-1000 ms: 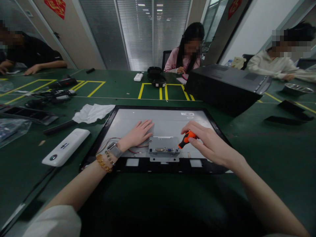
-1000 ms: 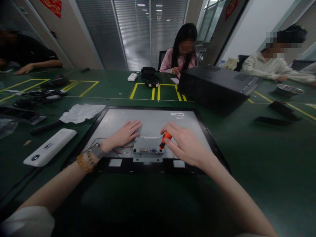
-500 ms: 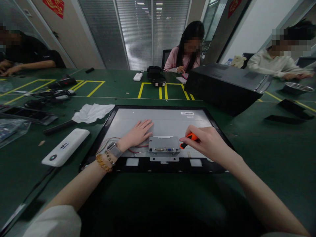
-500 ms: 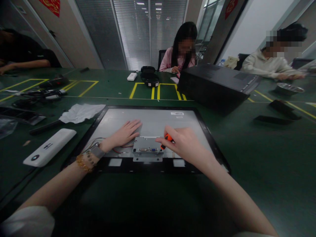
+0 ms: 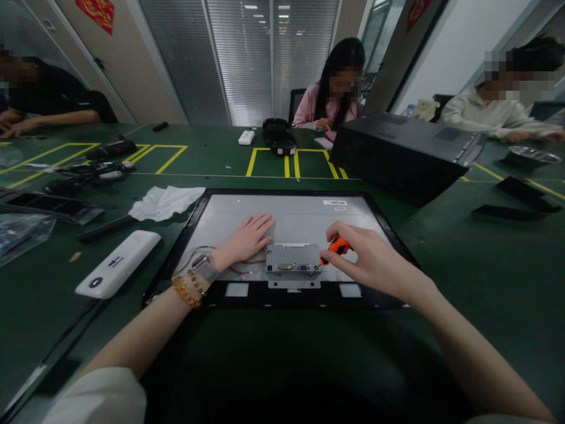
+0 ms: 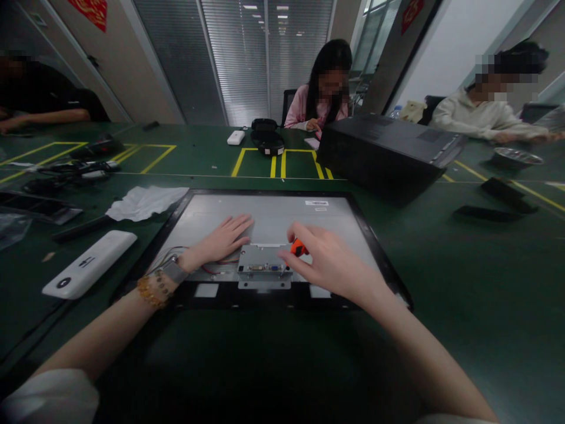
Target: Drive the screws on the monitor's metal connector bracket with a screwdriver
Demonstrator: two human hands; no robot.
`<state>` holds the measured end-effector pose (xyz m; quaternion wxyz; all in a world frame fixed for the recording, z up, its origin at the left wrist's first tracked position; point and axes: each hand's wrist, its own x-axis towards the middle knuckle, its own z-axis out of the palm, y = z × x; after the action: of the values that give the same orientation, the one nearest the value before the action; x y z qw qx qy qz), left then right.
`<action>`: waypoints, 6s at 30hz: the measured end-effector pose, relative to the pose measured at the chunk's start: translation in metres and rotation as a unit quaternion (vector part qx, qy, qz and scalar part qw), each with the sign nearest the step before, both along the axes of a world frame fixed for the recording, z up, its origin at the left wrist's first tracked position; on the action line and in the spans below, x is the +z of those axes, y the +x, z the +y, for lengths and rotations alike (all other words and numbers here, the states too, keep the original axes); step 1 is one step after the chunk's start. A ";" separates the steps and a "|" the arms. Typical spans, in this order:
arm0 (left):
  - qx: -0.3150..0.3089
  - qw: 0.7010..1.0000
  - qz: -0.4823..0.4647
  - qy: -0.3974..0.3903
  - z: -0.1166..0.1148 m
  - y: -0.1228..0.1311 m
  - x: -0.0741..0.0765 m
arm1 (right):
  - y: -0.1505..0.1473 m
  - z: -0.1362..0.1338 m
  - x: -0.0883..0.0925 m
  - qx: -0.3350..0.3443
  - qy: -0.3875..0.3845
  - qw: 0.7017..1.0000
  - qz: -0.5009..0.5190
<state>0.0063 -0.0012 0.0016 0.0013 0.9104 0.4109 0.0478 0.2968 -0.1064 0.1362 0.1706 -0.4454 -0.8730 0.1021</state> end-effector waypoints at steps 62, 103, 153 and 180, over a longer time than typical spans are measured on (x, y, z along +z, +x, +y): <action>0.003 1.000 0.001 -0.008 -0.003 0.002 0.006 | 0.001 -0.003 0.004 0.017 -0.041 0.999 0.013; 0.000 1.000 0.001 0.000 0.000 0.001 0.001 | -0.001 -0.002 -0.001 -0.019 -0.041 0.999 -0.008; -0.002 1.000 0.004 0.003 -0.001 0.001 0.002 | 0.000 0.000 -0.006 0.009 -0.073 0.997 0.033; -0.001 1.000 0.003 0.004 -0.002 0.002 0.003 | -0.017 -0.005 -0.019 0.063 -0.087 0.992 0.066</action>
<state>0.0080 -0.0031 0.0044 -0.0032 0.9110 0.4098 0.0467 0.2793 -0.1110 0.1176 0.1820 -0.3950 -0.8737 0.2178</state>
